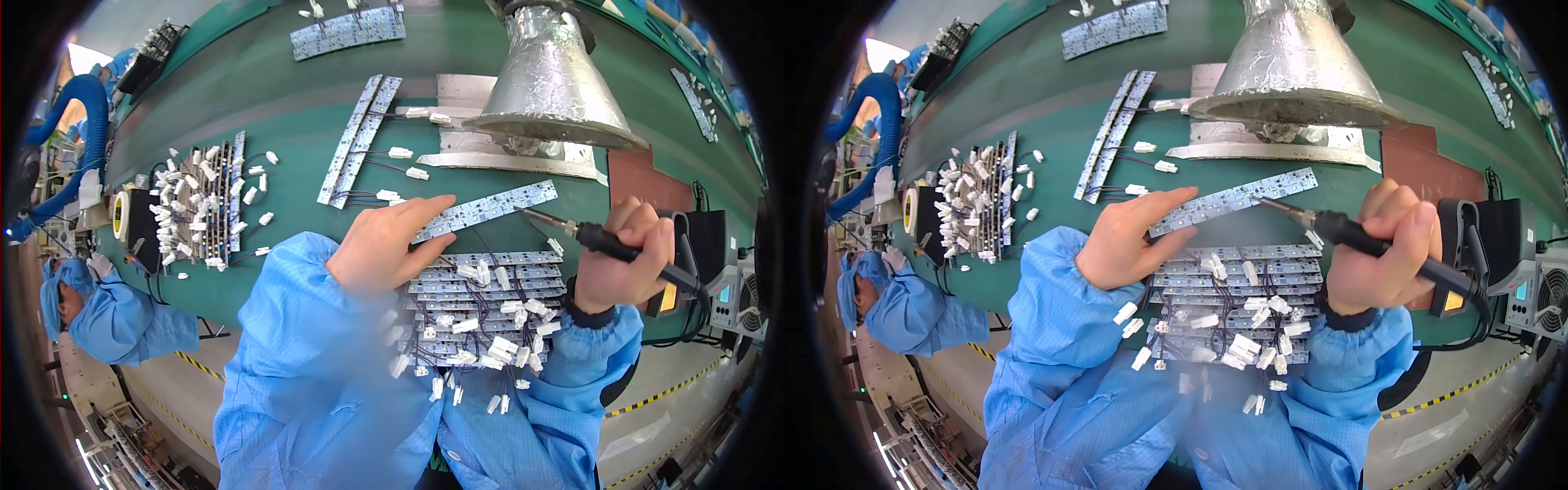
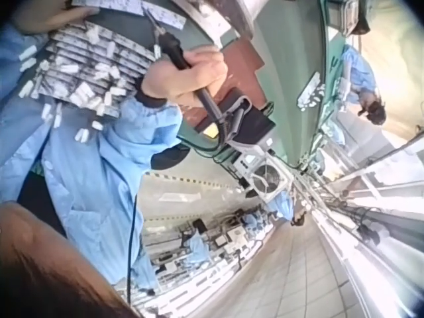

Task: The person solders wires onto LED circuit boards using a soldering iron and stacks the completed boards on the table.

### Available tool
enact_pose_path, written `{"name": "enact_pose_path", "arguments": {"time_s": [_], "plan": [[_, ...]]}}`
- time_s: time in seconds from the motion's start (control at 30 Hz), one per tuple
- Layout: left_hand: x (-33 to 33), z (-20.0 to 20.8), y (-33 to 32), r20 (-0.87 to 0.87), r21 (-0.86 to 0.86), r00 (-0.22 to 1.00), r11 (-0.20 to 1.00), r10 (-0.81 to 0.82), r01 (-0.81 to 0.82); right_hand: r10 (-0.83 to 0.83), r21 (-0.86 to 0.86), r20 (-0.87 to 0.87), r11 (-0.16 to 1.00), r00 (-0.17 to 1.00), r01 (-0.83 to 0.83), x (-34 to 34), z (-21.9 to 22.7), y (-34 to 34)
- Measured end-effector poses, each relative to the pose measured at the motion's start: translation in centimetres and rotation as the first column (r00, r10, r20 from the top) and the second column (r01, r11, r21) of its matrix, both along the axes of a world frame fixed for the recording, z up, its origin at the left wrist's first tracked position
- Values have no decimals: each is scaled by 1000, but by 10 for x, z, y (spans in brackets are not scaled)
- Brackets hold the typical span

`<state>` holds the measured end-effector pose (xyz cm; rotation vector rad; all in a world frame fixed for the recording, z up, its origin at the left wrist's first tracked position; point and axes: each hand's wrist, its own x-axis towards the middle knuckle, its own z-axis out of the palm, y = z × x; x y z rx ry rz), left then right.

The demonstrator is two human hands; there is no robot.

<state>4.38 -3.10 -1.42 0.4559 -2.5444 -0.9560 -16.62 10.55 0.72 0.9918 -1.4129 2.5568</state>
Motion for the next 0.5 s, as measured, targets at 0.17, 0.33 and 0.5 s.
{"name": "enact_pose_path", "arguments": {"time_s": [0.17, 0.33, 0.5], "plan": [[3, 18, -2, 116, 243, 993, 969, 15, -43, -98, -34, 122, 994, 988, 102, -11, 9, -2], [32, 35, 9, 40, 381, 989, 913, 140, -144, -165, -155, 131, 970, 978, 185, -41, 8, 15], [80, 41, 12, -71, 474, 864, 779, 498, -410, -238, -198, 222, 939, 946, 282, -54, 14, 29]]}}
